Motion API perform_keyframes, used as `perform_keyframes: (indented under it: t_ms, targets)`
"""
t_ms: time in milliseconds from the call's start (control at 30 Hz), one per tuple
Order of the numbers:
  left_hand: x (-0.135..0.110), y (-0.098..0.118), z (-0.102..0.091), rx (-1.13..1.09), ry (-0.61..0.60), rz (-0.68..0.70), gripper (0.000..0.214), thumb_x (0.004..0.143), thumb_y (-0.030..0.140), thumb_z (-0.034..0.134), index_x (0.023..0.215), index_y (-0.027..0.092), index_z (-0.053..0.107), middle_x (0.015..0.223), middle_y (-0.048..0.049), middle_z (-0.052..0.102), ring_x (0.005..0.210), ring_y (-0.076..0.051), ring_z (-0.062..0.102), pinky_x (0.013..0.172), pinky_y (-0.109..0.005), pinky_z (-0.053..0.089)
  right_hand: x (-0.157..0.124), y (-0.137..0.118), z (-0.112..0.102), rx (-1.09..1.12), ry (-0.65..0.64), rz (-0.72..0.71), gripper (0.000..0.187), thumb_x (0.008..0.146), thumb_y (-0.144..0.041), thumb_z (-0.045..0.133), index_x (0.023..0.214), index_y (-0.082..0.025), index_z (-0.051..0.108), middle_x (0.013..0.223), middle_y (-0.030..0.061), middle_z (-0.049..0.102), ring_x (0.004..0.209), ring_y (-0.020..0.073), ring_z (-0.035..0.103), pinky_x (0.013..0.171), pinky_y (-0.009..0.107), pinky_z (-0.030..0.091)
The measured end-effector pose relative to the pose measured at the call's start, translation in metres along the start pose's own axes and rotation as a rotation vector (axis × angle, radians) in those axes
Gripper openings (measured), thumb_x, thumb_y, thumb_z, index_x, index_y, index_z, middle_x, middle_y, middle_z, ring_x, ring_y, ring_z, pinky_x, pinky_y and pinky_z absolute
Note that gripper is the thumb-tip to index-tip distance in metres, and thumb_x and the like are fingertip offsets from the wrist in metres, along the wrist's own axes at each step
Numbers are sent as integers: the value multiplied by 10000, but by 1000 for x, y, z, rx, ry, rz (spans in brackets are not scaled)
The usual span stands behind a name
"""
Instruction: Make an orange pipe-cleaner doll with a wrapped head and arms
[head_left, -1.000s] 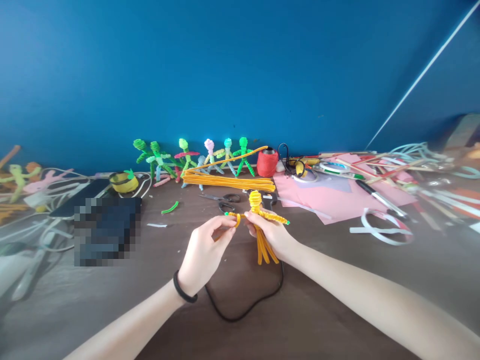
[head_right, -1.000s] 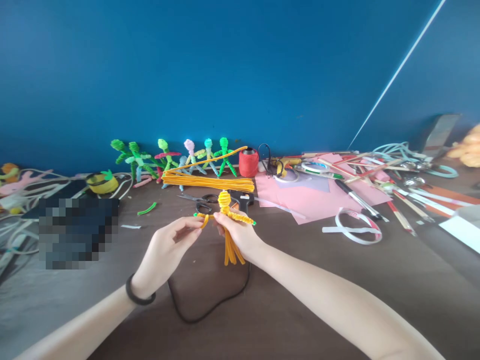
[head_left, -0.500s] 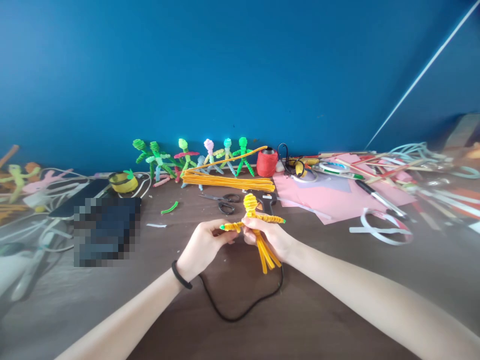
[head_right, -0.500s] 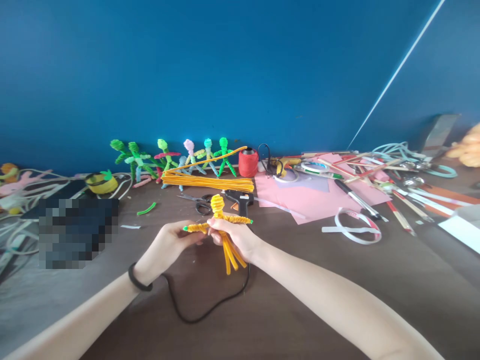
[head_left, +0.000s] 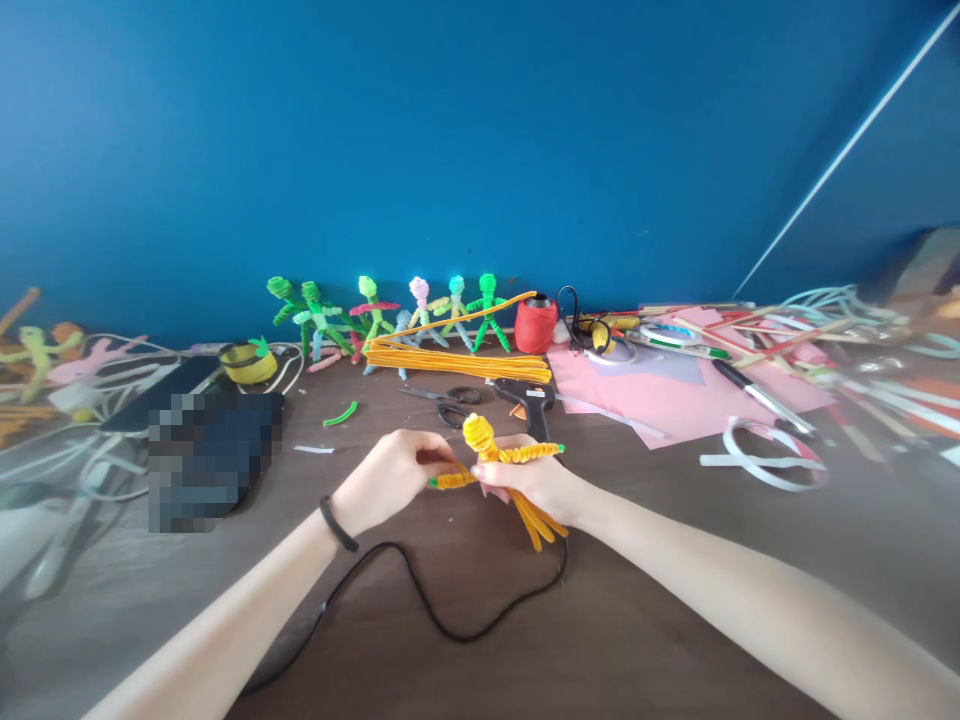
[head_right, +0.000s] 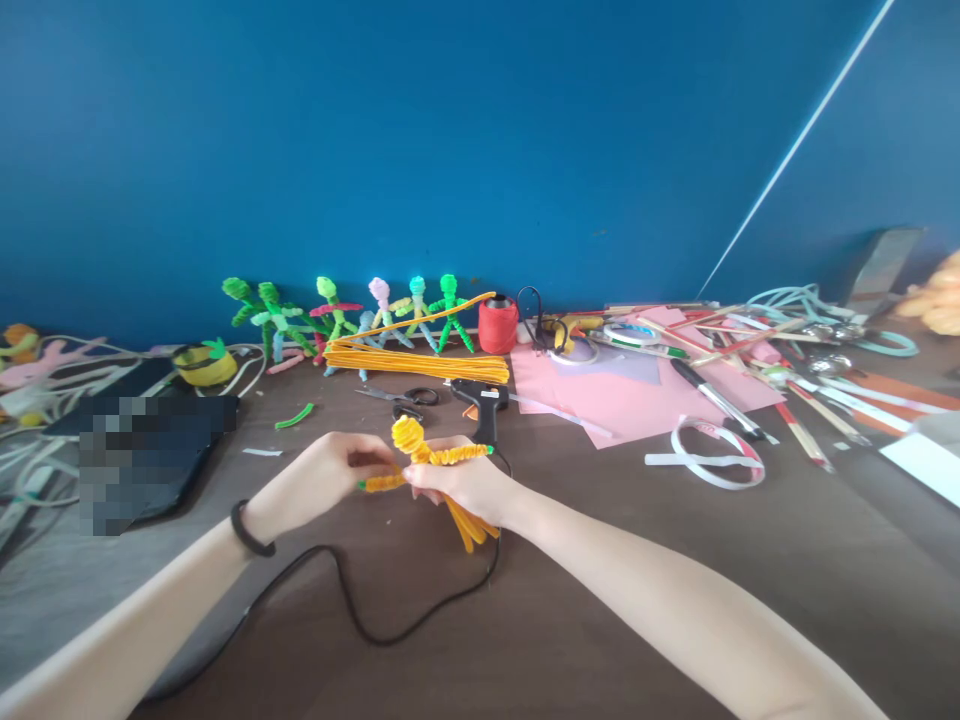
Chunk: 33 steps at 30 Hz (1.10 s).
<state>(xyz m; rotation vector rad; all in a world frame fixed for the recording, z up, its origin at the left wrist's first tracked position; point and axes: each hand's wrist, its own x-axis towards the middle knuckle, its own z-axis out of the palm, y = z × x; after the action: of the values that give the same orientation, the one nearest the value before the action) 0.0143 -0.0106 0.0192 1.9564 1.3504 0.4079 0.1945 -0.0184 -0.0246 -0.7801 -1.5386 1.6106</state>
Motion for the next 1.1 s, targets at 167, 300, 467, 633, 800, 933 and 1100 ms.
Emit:
perform_keyframes:
  t_ms: [167,300,467,633,800,933,1100]
  targets:
    - [-1,3,-2,-12,57,-28,239,673,368,504,701,183,652,689,-10,668,677,-179,590,615,-246,433,0,0,3,-175,75,55,177,701,-209,523,533,-156,506,427,-55,416,429,70,381,456,214,278]
    - [-6,16,-4,44,87,-25,231,694,329,467,718,183,644,700,-5,668,655,-173,584,595,-249,411,0,1,5,-251,142,79,157,693,-202,512,545,-156,496,442,-53,418,436,70,384,448,205,279]
    - [-12,26,-4,115,148,-24,242,730,315,424,697,186,627,701,-1,665,640,-168,574,598,-249,401,0,0,4,-314,207,64,160,706,-200,483,552,-158,481,451,-51,411,434,66,366,445,201,276]
    - [-17,30,2,159,203,28,234,739,292,422,725,214,643,798,-3,680,733,-177,597,667,-241,420,1,1,4,-314,270,21,204,737,-250,474,556,-156,489,459,-41,422,437,70,379,438,199,286]
    - [-23,34,16,145,255,26,258,751,320,442,828,221,668,788,-9,684,628,-157,594,586,-227,424,1,3,3,-256,341,-52,258,749,-302,493,532,-171,449,468,-37,419,464,83,394,476,215,319]
    - [-25,31,27,53,195,33,278,777,315,407,816,233,669,714,20,662,479,-107,522,513,-211,400,3,6,1,-148,350,-111,306,763,-296,484,496,-175,395,471,-42,394,483,86,382,522,235,319]
    - [-18,19,32,-87,129,-25,270,752,322,427,757,207,671,650,19,643,443,-95,447,458,-207,362,5,9,0,24,326,-66,280,761,-345,509,556,-166,441,495,-46,410,490,81,376,507,236,292]
